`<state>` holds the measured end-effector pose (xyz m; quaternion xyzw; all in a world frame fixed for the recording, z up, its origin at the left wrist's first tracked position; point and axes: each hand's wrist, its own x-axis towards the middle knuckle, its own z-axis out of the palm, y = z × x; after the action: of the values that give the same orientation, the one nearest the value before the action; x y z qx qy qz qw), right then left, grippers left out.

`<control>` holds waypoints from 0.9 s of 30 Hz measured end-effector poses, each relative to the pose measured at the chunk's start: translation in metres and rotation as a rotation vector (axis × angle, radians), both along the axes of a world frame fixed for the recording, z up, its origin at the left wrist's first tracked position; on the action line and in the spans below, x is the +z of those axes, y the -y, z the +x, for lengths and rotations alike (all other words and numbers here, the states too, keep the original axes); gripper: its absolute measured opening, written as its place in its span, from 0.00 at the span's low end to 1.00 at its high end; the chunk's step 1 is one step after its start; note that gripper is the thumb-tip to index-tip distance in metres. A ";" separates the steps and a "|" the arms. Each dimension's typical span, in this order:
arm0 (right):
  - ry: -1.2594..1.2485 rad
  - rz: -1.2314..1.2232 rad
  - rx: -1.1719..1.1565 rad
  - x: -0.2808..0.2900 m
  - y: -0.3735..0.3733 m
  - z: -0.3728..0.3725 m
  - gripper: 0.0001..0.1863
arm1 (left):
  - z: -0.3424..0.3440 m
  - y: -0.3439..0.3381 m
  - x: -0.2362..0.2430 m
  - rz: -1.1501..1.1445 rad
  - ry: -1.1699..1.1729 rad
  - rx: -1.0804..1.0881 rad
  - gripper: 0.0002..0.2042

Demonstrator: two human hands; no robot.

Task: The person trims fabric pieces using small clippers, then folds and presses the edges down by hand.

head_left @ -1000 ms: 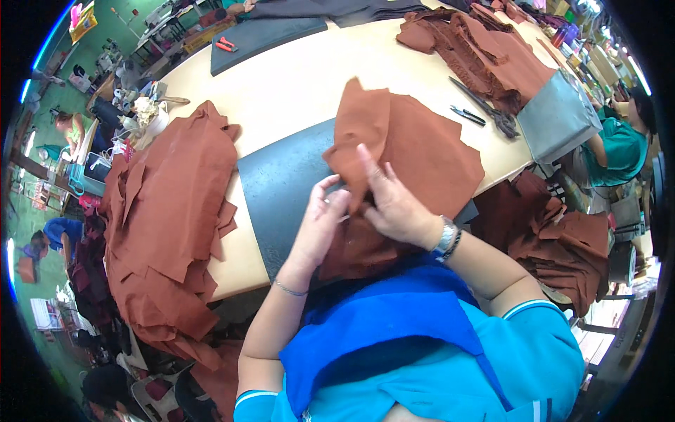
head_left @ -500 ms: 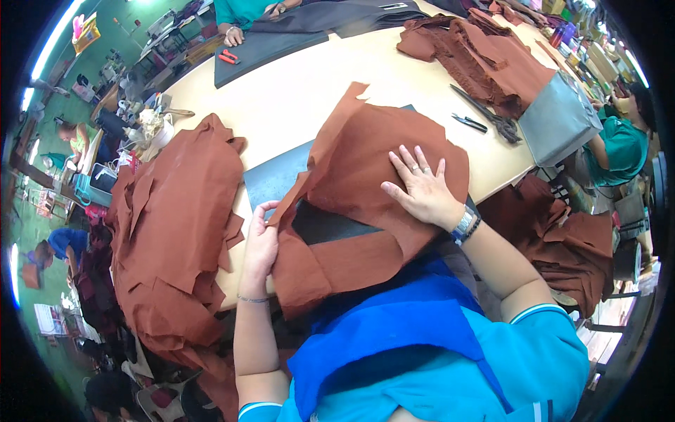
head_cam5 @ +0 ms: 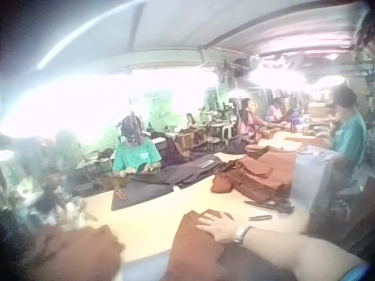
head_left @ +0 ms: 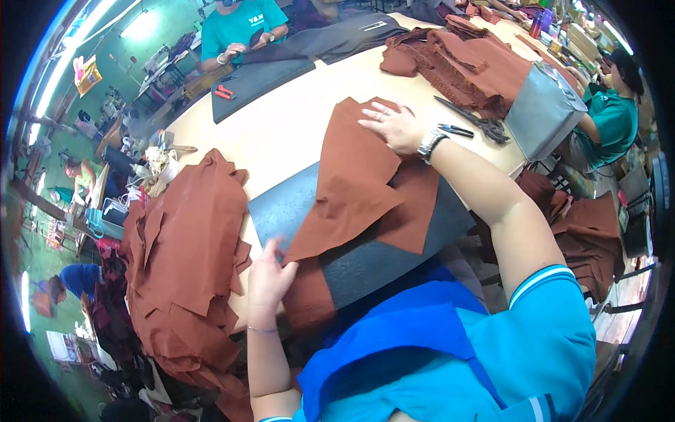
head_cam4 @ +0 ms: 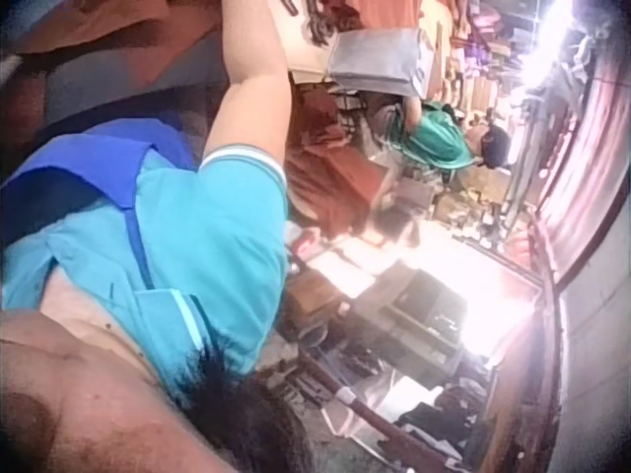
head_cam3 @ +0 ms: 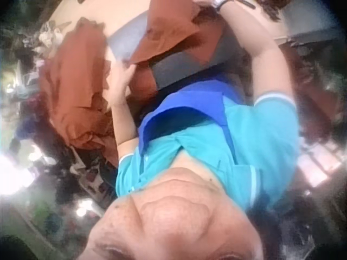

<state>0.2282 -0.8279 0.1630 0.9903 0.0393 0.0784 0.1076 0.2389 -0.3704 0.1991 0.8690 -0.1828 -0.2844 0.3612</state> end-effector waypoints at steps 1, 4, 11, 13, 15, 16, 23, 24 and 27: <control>0.034 0.126 -0.087 0.012 -0.009 -0.007 0.30 | -0.016 0.011 0.013 0.095 0.565 -0.007 0.14; 0.263 0.343 -0.355 0.012 0.024 -0.033 0.26 | -0.020 0.038 0.020 0.097 1.131 -0.189 0.14; 0.215 0.365 -0.502 -0.045 0.114 -0.136 0.24 | 0.061 0.042 -0.040 -0.657 0.007 0.330 0.20; 0.234 0.345 -0.420 -0.045 0.101 -0.136 0.23 | 0.080 0.008 -0.064 -1.033 -0.637 0.520 0.24; 0.327 0.165 -0.364 -0.056 0.103 -0.144 0.20 | 0.069 0.007 -0.066 -1.124 -0.769 0.500 0.26; 0.325 0.165 -0.373 -0.060 0.111 -0.146 0.20 | 0.059 0.013 -0.061 -1.140 -0.758 0.484 0.27; 0.563 1.567 -0.396 0.001 0.023 -0.092 0.20 | 0.011 0.038 -0.033 -0.856 -0.426 0.369 0.28; 0.524 1.685 -0.238 0.012 -0.005 -0.090 0.21 | 0.012 0.042 -0.041 -0.918 -0.422 0.356 0.27; 0.190 2.040 -0.290 0.036 -0.112 -0.085 0.18 | 0.012 0.042 -0.058 -0.924 -0.372 0.354 0.24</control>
<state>0.1436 -0.7156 0.1987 0.5957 -0.1742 0.1385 -0.7718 0.2508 -0.4122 0.1409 0.5718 -0.0723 -0.2582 0.7754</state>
